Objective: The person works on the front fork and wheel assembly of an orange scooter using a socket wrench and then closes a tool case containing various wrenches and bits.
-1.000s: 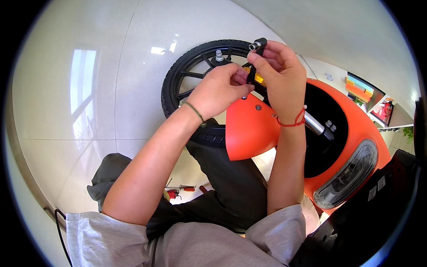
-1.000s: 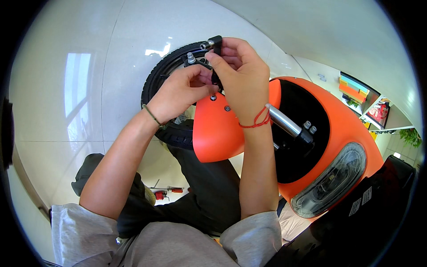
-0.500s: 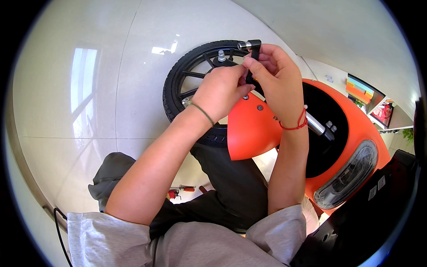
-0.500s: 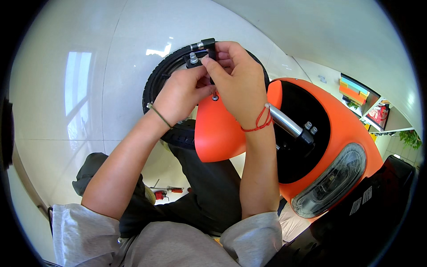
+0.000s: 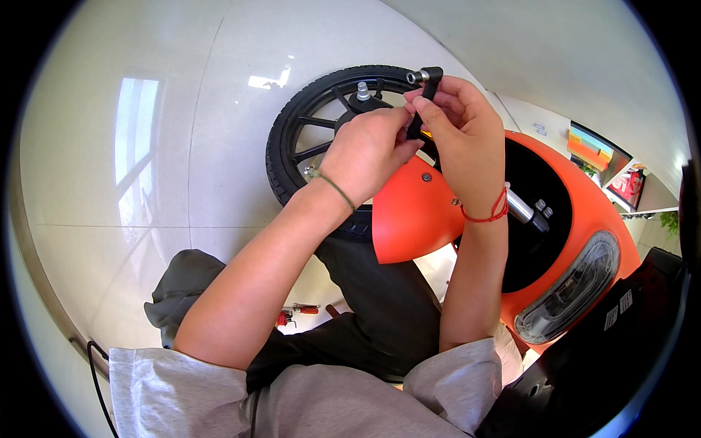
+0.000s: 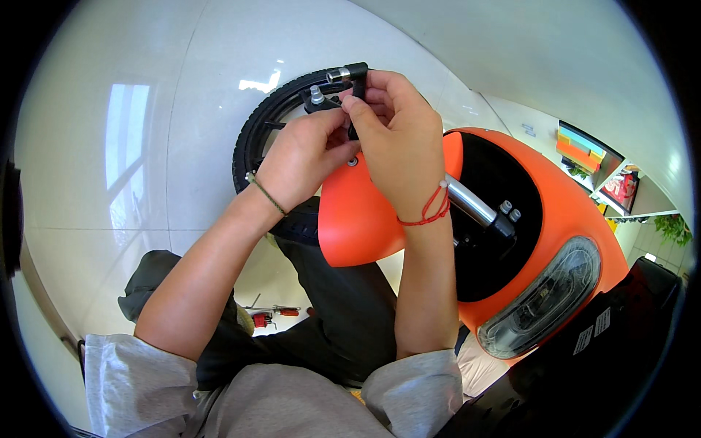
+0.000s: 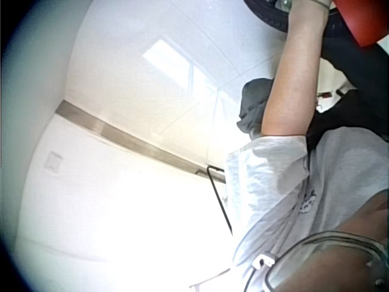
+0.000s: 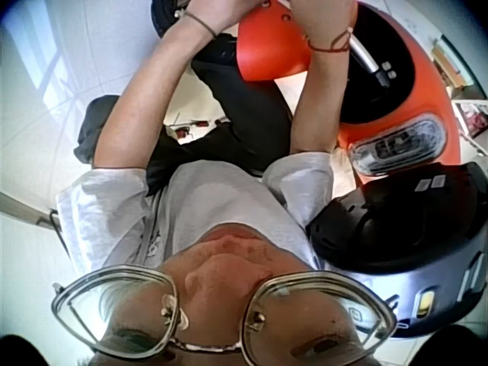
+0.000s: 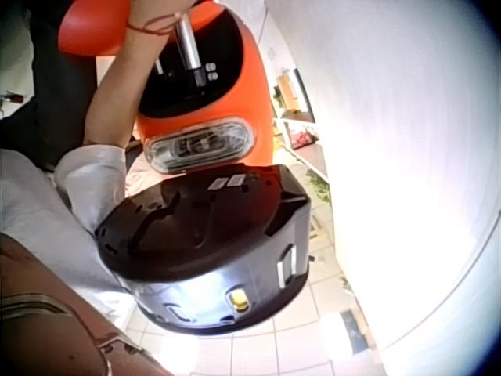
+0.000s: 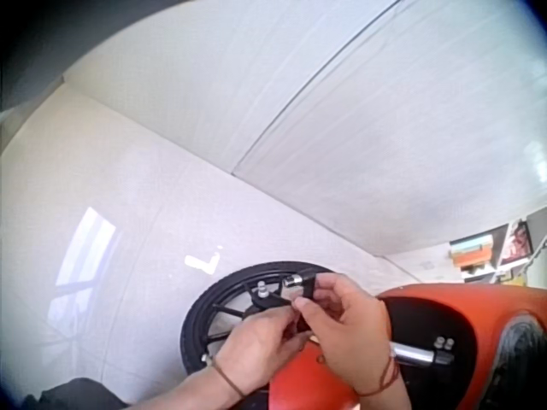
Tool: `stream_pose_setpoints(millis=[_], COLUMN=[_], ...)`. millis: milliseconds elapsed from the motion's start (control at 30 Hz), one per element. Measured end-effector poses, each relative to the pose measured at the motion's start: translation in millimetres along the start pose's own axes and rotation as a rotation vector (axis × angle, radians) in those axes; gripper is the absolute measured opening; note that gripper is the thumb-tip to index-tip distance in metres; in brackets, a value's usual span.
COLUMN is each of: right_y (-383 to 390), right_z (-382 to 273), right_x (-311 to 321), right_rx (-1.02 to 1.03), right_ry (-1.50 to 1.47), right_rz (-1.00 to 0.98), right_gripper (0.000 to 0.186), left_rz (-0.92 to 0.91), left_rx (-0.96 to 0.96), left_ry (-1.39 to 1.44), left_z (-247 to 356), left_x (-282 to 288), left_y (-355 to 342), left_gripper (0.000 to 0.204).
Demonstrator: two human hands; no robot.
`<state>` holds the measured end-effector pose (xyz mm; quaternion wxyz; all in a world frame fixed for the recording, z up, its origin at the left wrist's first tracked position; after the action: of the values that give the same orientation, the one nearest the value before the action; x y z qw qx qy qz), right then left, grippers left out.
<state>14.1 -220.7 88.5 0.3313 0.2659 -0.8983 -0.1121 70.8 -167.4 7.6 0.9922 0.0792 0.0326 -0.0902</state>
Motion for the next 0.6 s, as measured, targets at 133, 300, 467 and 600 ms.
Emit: stream_pose_setpoints(millis=[133,300,467,600], right_y=[-1.4,-3.8,-8.1,-10.1], right_z=[-1.3,3.1,12.9,16.7], right_x=[-3.7,-2.1,2.1,-5.3], right_rx=[-0.010,-0.024,-0.044,-0.007], right_ry=[0.104,0.109,0.209,0.129], right_rz=[-0.014,0.004,0.056,0.000], right_gripper=[0.024,0.023,0.026,0.027], left_rz=[0.036,0.106,0.030,0.001], left_rx=[0.038,0.076,0.105,0.103], left_ry=[0.057,0.241,0.198,0.212], left_z=[-11.3,-20.7,-19.8,-20.7], left_x=[-0.8,1.5,-1.3,-3.2], left_y=[-1.3,1.1,-0.2,0.5], left_gripper=[0.023,0.027,0.026,0.024])
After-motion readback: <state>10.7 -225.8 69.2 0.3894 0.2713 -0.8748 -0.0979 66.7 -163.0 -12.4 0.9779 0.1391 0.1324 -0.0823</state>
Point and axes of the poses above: each hand's wrist, its own y-axis away from the middle knuckle, its own x-axis out of the back of the hand, z = x × y, the point moved 10 cm from there along -y, towards the middle knuckle, and after that the axes turned 10 degrees about -z, right-handed, at the moved point
